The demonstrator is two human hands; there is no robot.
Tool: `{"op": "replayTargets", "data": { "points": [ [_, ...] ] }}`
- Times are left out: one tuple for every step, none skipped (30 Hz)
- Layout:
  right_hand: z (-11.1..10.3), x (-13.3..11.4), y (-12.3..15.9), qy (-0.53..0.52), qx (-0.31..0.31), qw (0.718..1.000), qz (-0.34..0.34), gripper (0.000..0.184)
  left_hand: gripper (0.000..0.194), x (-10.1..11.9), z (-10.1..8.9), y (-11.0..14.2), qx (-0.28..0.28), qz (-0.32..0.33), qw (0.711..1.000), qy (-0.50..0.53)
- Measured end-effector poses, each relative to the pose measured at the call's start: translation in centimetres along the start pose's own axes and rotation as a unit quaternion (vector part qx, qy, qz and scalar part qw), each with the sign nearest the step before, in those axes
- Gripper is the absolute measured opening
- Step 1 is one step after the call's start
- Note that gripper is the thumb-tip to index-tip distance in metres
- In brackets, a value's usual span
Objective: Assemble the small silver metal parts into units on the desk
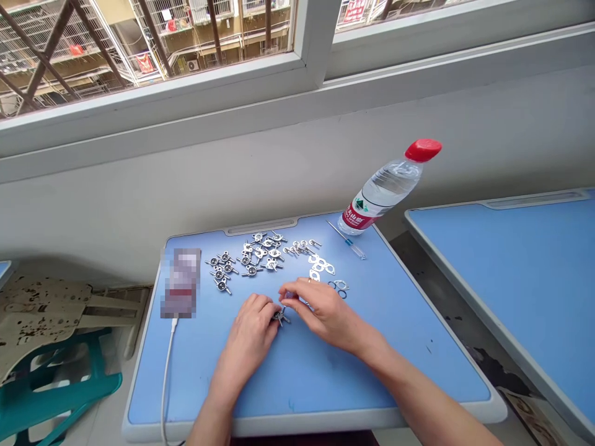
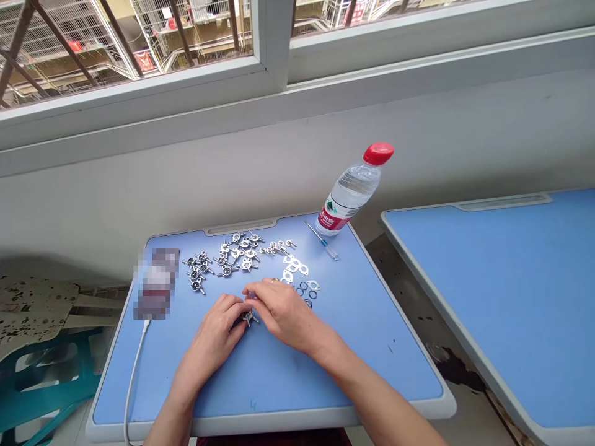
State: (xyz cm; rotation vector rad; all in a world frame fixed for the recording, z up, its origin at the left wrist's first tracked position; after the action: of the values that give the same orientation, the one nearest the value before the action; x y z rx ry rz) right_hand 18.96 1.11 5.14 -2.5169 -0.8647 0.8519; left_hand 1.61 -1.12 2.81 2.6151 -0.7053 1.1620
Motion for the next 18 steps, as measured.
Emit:
{"op": "replayTargets", "data": {
  "points": [
    [0.2,0.1,0.0,-0.001,0.007,1.000,0.005,0.015,0.020,-0.1,-0.1,0.0,-0.001,0.004,1.000,0.002],
    [0.3,0.2,-0.1,-0.001,0.014,1.000,0.009,0.015,0.018,-0.1,-0.1,0.0,-0.003,0.007,1.000,0.003],
    [0.4,0.2,-0.1,-0.001,0.019,1.000,0.014,0.015,0.015,-0.2,-0.1,-0.1,-0.004,0.010,1.000,0.002],
    [0.6,0.3,-0.2,-0.002,0.024,1.000,0.020,0.015,0.013,-0.3,-0.1,-0.1,-0.005,0.013,1.000,0.000],
    [0.7,0.4,-0.2,-0.002,0.024,0.999,0.032,0.015,0.011,-0.4,-0.1,-0.2,-0.005,0.015,1.000,-0.002],
    [0.8,0.5,-0.3,-0.004,0.023,0.999,0.046,0.014,0.009,-0.5,-0.1,-0.2,-0.005,0.016,1.000,-0.002],
    [0.8,0.6,-0.4,-0.008,0.020,0.998,0.061,0.014,0.008,-0.6,-0.1,-0.3,-0.007,0.018,1.000,0.001],
    [0.9,0.7,-0.6,-0.014,0.014,0.997,0.075,0.013,0.007,-0.7,0.0,-0.4,-0.008,0.017,1.000,0.005],
    [1.0,0.8,-0.7,-0.023,0.011,0.996,0.089,0.012,0.006,-0.9,0.0,-0.5,-0.012,0.016,1.000,0.009],
    [1.0,0.9,-0.8,-0.032,0.013,0.994,0.101,0.011,0.005,-1.0,-0.1,-0.6,-0.012,0.013,1.000,0.010],
    [1.1,1.0,-1.0,-0.041,0.015,0.993,0.111,0.010,0.006,-1.1,-0.1,-0.8,-0.013,0.011,1.000,0.007],
    [1.1,1.1,-1.2,-0.050,0.016,0.991,0.121,0.009,0.006,-1.2,-0.1,-0.9,-0.014,0.011,1.000,0.008],
    [1.2,1.1,-1.3,-0.058,0.016,0.990,0.129,0.007,0.007,-1.3,-0.2,-1.0,-0.013,0.012,1.000,0.012],
    [1.2,1.2,-1.5,-0.066,0.016,0.988,0.135,0.006,0.008,-1.4,-0.2,-1.1,-0.012,0.015,1.000,0.018],
    [1.2,1.2,-1.6,-0.072,0.016,0.987,0.140,0.006,0.008,-1.5,-0.2,-1.2,-0.009,0.018,1.000,0.022],
    [1.2,1.3,-1.8,-0.079,0.016,0.986,0.144,0.005,0.007,-1.6,-0.2,-1.3,-0.007,0.021,0.999,0.025],
    [1.2,1.3,-1.9,-0.086,0.019,0.985,0.147,0.005,0.007,-1.7,-0.2,-1.3,-0.002,0.024,0.999,0.026],
    [1.2,1.3,-1.9,-0.092,0.021,0.984,0.149,0.005,0.008,-1.8,-0.2,-1.4,0.003,0.026,0.999,0.026]
  ]
}}
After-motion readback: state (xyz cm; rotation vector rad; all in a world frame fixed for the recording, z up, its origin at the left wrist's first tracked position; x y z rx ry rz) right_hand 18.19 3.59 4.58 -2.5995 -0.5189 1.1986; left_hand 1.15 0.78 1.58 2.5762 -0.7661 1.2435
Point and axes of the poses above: each hand's wrist, its own y-axis away from the middle knuckle, its own z-axis out of the palm, x = y × z, the point moved 1 cm from there along -y, towards the middle knuckle, and after that the axes turned 15 degrees about y, right-handed, at the moved point
